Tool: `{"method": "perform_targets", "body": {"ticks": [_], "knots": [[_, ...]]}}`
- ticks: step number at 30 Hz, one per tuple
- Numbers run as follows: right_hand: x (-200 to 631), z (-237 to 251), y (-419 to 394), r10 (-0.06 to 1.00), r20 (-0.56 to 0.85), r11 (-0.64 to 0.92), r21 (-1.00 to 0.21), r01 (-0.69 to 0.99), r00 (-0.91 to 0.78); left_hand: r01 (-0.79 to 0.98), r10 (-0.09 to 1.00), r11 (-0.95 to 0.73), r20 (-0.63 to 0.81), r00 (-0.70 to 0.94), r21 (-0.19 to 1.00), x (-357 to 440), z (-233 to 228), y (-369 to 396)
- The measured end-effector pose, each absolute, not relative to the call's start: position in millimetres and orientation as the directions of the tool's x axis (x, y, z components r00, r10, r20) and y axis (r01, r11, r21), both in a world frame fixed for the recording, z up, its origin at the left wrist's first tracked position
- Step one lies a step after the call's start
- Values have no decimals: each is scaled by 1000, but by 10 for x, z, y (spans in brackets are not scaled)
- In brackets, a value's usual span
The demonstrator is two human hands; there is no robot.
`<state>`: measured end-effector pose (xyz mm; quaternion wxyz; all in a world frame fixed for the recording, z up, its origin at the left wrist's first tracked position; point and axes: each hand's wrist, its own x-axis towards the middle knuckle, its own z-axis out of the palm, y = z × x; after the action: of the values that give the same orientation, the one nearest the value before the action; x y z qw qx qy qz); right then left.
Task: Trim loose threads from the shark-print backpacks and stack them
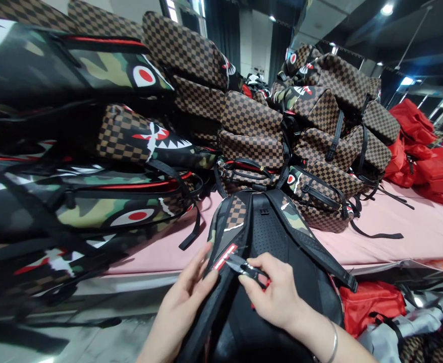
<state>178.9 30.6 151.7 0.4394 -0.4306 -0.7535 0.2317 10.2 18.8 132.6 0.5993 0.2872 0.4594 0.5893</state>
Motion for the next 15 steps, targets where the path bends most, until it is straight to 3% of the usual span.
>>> {"method": "perform_targets", "body": {"ticks": [4,7,10,12,15], "knots": [[2034,1495,221,947,306,321,-867,381,-101,-182,964,108,-147,-220,977,8,1203,211],[2367,1426,121,960,279,253,-866,432,-3,-41,953,106,-113,-280,994,-95,1053,251],[2810,1319,31,927,338,209,-827,522,163,160,912,54,16,-409,986,-229,961,256],[3133,1240,7,880,374,137,-789,599,291,158,869,51,34,-494,986,-344,973,215],[3573,1147,14,839,335,-31,-758,652,429,-80,877,87,-115,-467,993,-536,1070,124]]}}
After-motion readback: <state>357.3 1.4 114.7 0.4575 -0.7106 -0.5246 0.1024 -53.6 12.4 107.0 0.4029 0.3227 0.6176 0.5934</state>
